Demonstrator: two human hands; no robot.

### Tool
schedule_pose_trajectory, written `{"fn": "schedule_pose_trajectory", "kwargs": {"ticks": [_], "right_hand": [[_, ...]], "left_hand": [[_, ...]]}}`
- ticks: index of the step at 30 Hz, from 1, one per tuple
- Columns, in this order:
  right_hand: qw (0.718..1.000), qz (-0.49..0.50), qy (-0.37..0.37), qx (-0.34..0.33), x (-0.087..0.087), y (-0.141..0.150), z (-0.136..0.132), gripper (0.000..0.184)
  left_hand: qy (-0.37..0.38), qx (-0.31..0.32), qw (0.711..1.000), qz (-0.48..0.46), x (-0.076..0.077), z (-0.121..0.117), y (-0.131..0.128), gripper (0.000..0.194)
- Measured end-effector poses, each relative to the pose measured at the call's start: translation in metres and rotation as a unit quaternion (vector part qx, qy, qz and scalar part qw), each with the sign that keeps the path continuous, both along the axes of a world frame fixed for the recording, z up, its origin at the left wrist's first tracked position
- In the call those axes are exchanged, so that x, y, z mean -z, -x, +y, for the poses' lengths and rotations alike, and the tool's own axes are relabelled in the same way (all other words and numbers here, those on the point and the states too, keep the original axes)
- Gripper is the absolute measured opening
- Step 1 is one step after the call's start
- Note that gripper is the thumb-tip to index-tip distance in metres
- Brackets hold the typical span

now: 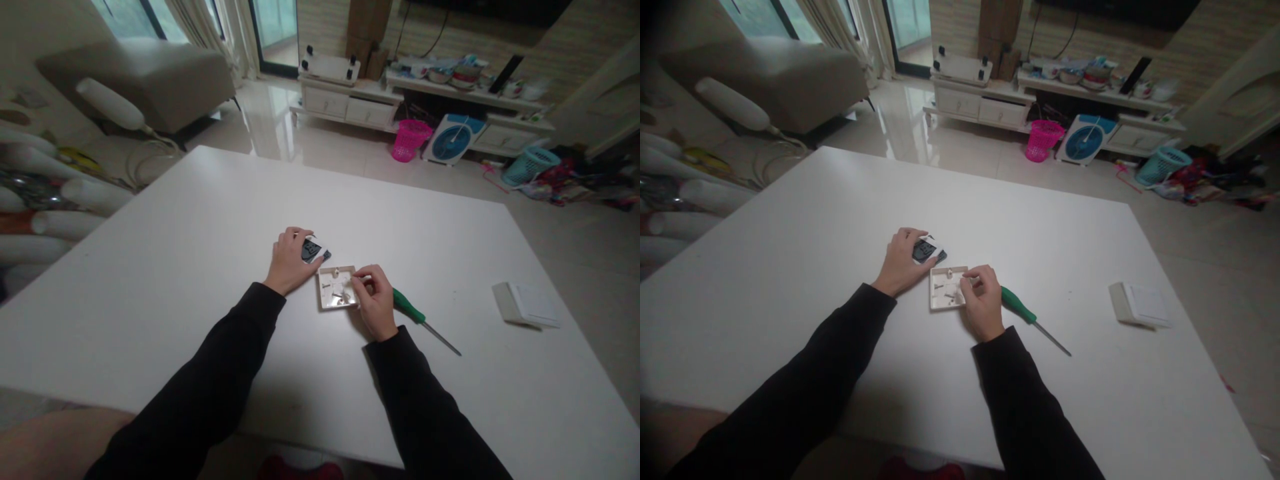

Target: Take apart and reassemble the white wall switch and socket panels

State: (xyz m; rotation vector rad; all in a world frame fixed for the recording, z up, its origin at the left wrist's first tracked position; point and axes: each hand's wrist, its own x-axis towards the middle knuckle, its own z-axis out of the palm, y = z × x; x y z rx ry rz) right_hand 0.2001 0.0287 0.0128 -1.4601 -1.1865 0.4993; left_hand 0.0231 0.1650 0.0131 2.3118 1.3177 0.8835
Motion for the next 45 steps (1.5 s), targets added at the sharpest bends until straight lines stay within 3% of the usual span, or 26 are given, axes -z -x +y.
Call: {"fn": "schedule_pose_trajectory", "kwargs": {"ticks": [9,14,19,23,29,36,39,42,45], "right_hand": [[1.0,-0.007,-0.005,0.001,-0.001,0.0,0.0,0.004],[1.0,-0.001,-0.002,0.001,-0.001,0.0,0.0,0.005],[1.0,-0.003,0.0,0.003,0.0,0.0,0.0,0.005],[1.0,-0.013,0.002,0.002,0.0,0.0,0.0,0.006],[1.0,-0.016,0.001,0.007,0.001,0.0,0.0,0.005],[1.0,-0.019,0.007,0.009,0.001,-0.001,0.0,0.004],[0.999,-0.03,0.014,0.017,0.0,0.0,0.001,0.005],[0.998,-0.049,0.031,0.041,0.0,0.0,0.002,0.01],[0.994,-0.067,0.068,0.057,0.001,0.0,0.002,0.012]], "left_hand": [[0.009,0.034,0.999,-0.01,0.001,0.002,0.003,0.048],[0.03,0.03,0.992,-0.119,0.003,0.009,0.005,0.022],[0.082,-0.05,0.959,-0.265,0.008,0.022,0.011,0.017],[0.108,-0.124,0.93,-0.329,0.01,0.033,0.02,0.031],[0.017,-0.192,0.966,-0.17,0.013,0.046,0.037,0.031],[0.058,-0.222,0.973,-0.009,0.015,0.044,0.037,0.037],[0.064,-0.238,0.969,0.015,0.01,0.038,0.033,0.037],[0.004,-0.199,0.979,-0.029,0.002,0.028,0.024,0.029],[-0.089,-0.087,0.987,-0.105,-0.005,0.014,0.013,0.02]]}}
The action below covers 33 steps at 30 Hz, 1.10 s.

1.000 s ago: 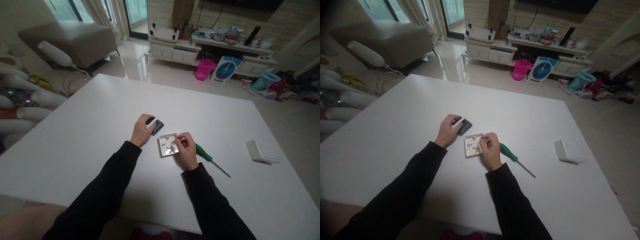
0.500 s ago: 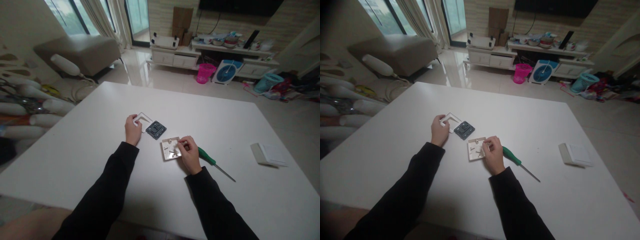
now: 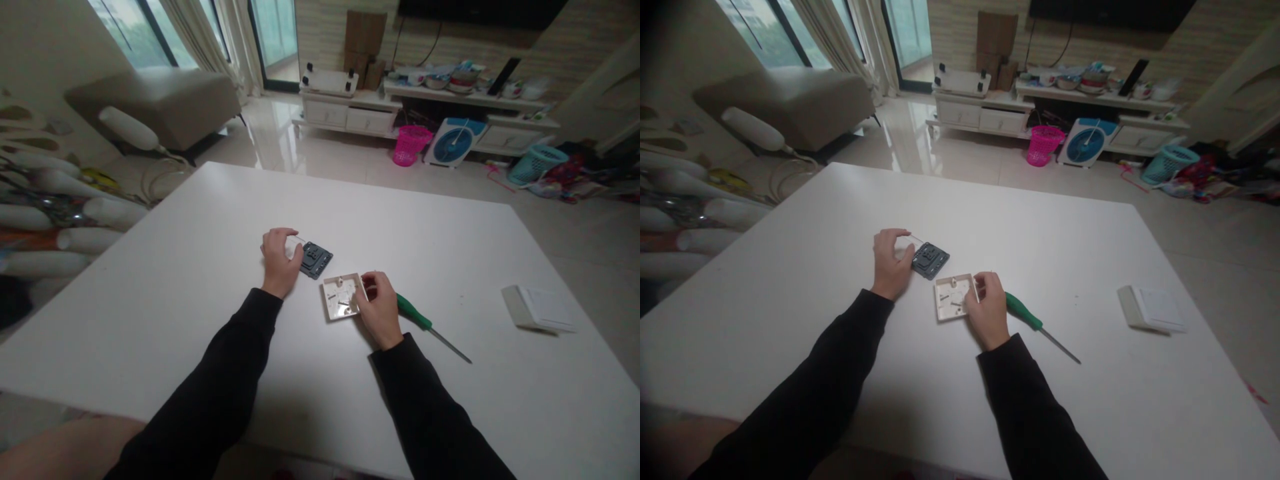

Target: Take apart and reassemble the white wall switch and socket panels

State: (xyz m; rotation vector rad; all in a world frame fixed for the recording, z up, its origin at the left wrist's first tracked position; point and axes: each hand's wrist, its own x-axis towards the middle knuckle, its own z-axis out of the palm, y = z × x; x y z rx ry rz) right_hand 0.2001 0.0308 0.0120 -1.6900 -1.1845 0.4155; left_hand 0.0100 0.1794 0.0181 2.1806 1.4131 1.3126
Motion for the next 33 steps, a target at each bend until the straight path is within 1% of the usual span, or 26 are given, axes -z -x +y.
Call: {"fn": "schedule_pose_trajectory", "kwargs": {"ticks": [2,3,5,8,10,12,15,17,19,20,22,24,25,27,29,31,33], "right_hand": [[1.0,-0.001,0.03,0.008,0.0,0.0,-0.001,0.008],[0.999,0.0,0.042,0.014,0.0,-0.001,-0.001,0.008],[0.998,0.006,0.05,0.026,-0.002,-0.001,-0.002,0.012],[0.998,0.014,0.011,0.057,-0.004,-0.002,-0.004,0.014],[0.995,0.016,-0.033,0.09,-0.007,-0.002,-0.004,0.013],[0.99,0.014,-0.068,0.124,-0.008,-0.001,-0.004,0.012],[0.984,0.018,-0.096,0.15,-0.009,-0.001,-0.003,0.013],[0.982,0.029,-0.103,0.157,-0.008,0.0,-0.003,0.016],[0.98,0.045,-0.106,0.16,-0.008,0.0,-0.004,0.021],[0.98,0.055,-0.107,0.156,-0.008,0.0,-0.004,0.024],[0.981,0.079,-0.114,0.135,-0.008,0.001,-0.005,0.026],[0.981,0.102,-0.129,0.1,-0.006,0.001,-0.005,0.025],[0.981,0.11,-0.137,0.081,-0.005,0.001,-0.005,0.026],[0.981,0.117,-0.149,0.045,-0.002,0.001,-0.005,0.029],[0.982,0.113,-0.153,0.017,0.0,0.0,-0.006,0.035],[0.984,0.099,-0.151,0.002,0.001,0.0,-0.006,0.041],[0.985,0.086,-0.146,-0.003,0.002,0.0,-0.006,0.043]], "left_hand": [[-0.045,0.077,0.996,-0.03,-0.002,-0.009,-0.007,0.015],[-0.052,0.111,0.992,-0.042,-0.002,-0.014,-0.011,0.013],[-0.038,0.166,0.983,-0.063,0.0,-0.021,-0.016,0.01],[0.037,0.221,0.967,-0.12,0.001,-0.032,-0.023,0.011],[0.121,0.251,0.942,-0.188,0.002,-0.039,-0.03,0.016],[0.211,0.28,0.902,-0.253,0.004,-0.048,-0.037,0.024],[0.323,0.313,0.837,-0.311,0.008,-0.06,-0.05,0.032],[0.391,0.345,0.782,-0.341,0.012,-0.065,-0.057,0.038],[0.449,0.362,0.727,-0.373,0.017,-0.067,-0.063,0.042],[0.47,0.36,0.706,-0.39,0.019,-0.068,-0.065,0.042],[0.495,0.338,0.677,-0.427,0.019,-0.068,-0.067,0.042],[0.515,0.308,0.651,-0.464,0.017,-0.067,-0.068,0.038],[0.533,0.297,0.632,-0.478,0.014,-0.067,-0.067,0.036],[0.581,0.289,0.581,-0.492,0.008,-0.066,-0.064,0.035],[0.621,0.291,0.534,-0.495,0.002,-0.064,-0.061,0.038],[0.638,0.291,0.506,-0.502,-0.001,-0.063,-0.059,0.041],[0.646,0.289,0.489,-0.51,-0.002,-0.061,-0.057,0.043]]}}
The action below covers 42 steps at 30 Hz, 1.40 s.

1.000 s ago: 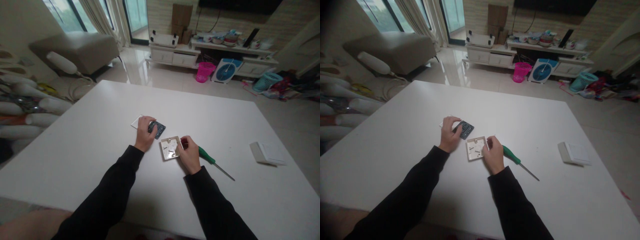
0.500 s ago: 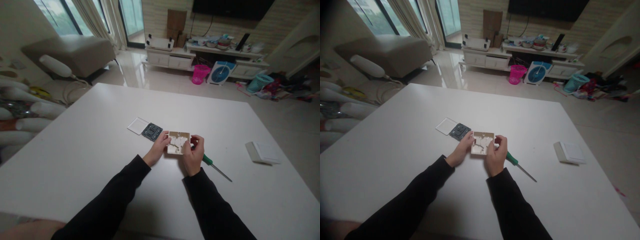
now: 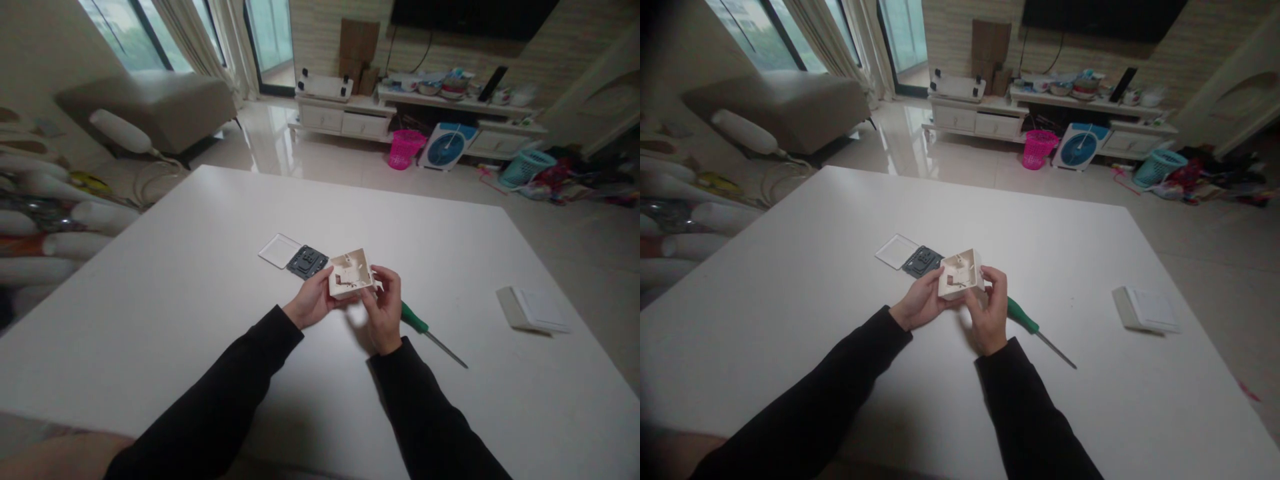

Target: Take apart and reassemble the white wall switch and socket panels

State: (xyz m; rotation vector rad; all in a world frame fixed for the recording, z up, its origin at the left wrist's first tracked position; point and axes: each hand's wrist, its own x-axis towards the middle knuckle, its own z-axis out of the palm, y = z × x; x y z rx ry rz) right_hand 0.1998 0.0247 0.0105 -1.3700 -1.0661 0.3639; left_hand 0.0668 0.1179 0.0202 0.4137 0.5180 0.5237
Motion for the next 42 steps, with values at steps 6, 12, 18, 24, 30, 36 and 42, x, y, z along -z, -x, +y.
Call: {"fn": "schedule_pose_trajectory", "kwargs": {"ticks": [6,12,18,24,30,36,42], "right_hand": [[1.0,-0.026,0.01,0.002,0.0,-0.001,0.0,0.047],[0.999,-0.032,-0.008,-0.009,0.0,0.0,0.001,0.054],[0.999,-0.044,-0.005,-0.01,-0.001,0.002,0.002,0.064],[0.996,-0.085,-0.022,-0.019,-0.005,0.003,0.001,0.075],[0.994,-0.11,0.001,0.019,-0.006,0.001,-0.001,0.033],[0.992,-0.093,-0.028,0.075,-0.002,-0.003,0.002,0.024],[0.992,-0.096,-0.008,0.079,-0.004,-0.003,0.001,0.015]], "left_hand": [[0.047,0.02,0.999,-0.018,-0.002,0.001,0.004,0.044],[0.069,0.018,0.995,-0.068,-0.005,0.0,0.003,0.044],[0.019,-0.008,0.998,-0.062,-0.001,-0.001,-0.003,0.043],[-0.03,-0.052,0.997,-0.057,0.001,-0.003,-0.006,0.038],[-0.043,-0.079,0.996,-0.022,0.004,0.0,-0.007,0.035],[-0.142,-0.191,0.97,0.04,0.012,0.005,-0.007,0.015],[-0.286,-0.256,0.917,0.113,0.008,0.004,-0.003,0.022]]}}
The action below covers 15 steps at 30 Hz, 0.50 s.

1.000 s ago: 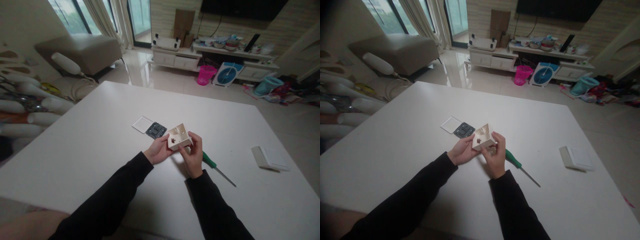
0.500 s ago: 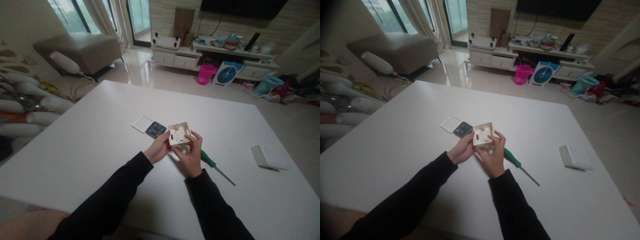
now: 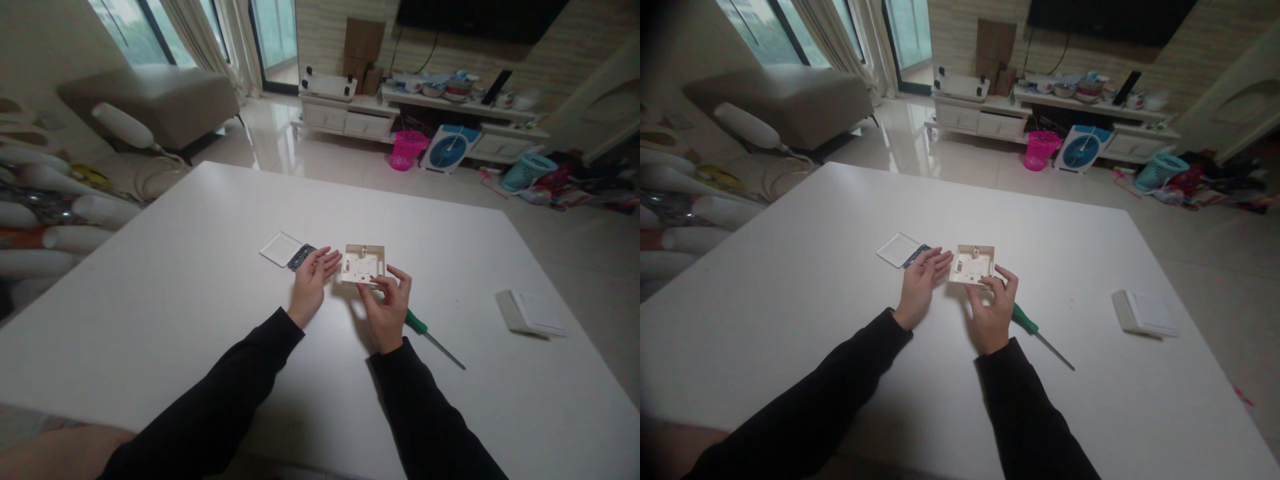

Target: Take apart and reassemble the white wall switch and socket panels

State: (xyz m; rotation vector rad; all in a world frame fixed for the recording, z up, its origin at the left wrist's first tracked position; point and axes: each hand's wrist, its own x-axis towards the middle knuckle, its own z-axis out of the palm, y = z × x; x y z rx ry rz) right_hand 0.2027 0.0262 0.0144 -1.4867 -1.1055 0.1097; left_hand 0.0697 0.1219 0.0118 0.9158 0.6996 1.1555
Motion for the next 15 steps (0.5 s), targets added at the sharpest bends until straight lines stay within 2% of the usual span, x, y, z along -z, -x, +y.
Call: {"fn": "schedule_pose_trajectory", "kwargs": {"ticks": [4,9,11,15], "right_hand": [[0.999,-0.022,0.012,0.036,-0.005,-0.001,0.0,0.013],[0.997,-0.038,0.007,0.072,-0.009,-0.003,0.0,0.011],[0.996,-0.038,0.001,0.076,-0.01,-0.003,0.0,0.011],[0.994,-0.052,-0.007,0.093,-0.01,-0.004,0.0,0.011]], "left_hand": [[-0.105,0.058,0.988,0.102,-0.003,0.0,0.007,0.023],[-0.209,0.107,0.948,0.214,0.001,0.007,0.019,0.027],[-0.268,0.131,0.913,0.276,0.002,0.011,0.025,0.035],[-0.374,0.185,0.825,0.381,0.0,0.02,0.038,0.06]]}}
